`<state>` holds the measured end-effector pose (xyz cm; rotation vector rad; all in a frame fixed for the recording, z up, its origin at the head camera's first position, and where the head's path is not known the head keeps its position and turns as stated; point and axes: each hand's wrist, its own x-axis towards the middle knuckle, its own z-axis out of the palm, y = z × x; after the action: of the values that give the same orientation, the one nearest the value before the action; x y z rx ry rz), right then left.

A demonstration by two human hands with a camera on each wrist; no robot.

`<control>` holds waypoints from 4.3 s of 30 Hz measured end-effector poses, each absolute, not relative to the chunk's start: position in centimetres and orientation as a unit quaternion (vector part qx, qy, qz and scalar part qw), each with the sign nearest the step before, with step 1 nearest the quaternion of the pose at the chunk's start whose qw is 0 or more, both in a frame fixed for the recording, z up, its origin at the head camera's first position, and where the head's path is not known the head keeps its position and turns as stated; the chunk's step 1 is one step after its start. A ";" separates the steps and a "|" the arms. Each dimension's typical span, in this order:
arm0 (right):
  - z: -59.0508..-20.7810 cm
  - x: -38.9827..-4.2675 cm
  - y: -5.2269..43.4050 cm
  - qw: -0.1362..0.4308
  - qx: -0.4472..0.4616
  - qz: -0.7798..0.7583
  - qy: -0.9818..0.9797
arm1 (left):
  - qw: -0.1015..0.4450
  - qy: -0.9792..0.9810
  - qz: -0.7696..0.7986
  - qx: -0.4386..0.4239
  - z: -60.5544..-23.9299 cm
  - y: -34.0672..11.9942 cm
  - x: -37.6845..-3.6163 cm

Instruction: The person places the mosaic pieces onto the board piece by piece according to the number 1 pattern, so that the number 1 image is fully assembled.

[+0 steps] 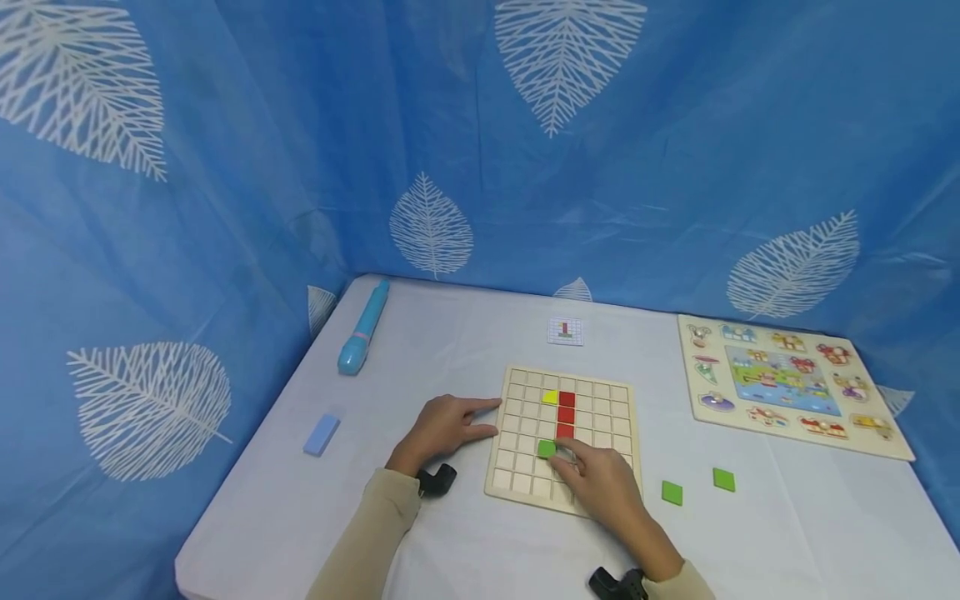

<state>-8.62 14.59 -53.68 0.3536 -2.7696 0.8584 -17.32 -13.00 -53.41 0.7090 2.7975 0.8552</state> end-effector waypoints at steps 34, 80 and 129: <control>-54.2 -6.9 16.4 0.226 0.125 0.285 -0.923 | 0.081 0.927 0.291 0.223 -53.3 -12.4 -16.9; -54.0 -0.4 27.9 0.121 -0.033 0.223 -0.967 | 0.074 0.931 0.285 0.217 -53.3 -12.7 -17.0; -51.6 -4.4 24.1 0.084 0.029 0.244 -0.966 | 0.076 0.930 0.286 0.219 -53.5 -12.8 -17.1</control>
<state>-4.38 24.06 -51.56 0.0863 -2.8823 0.7292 -17.12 -12.80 -53.47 0.6568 2.7878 0.8591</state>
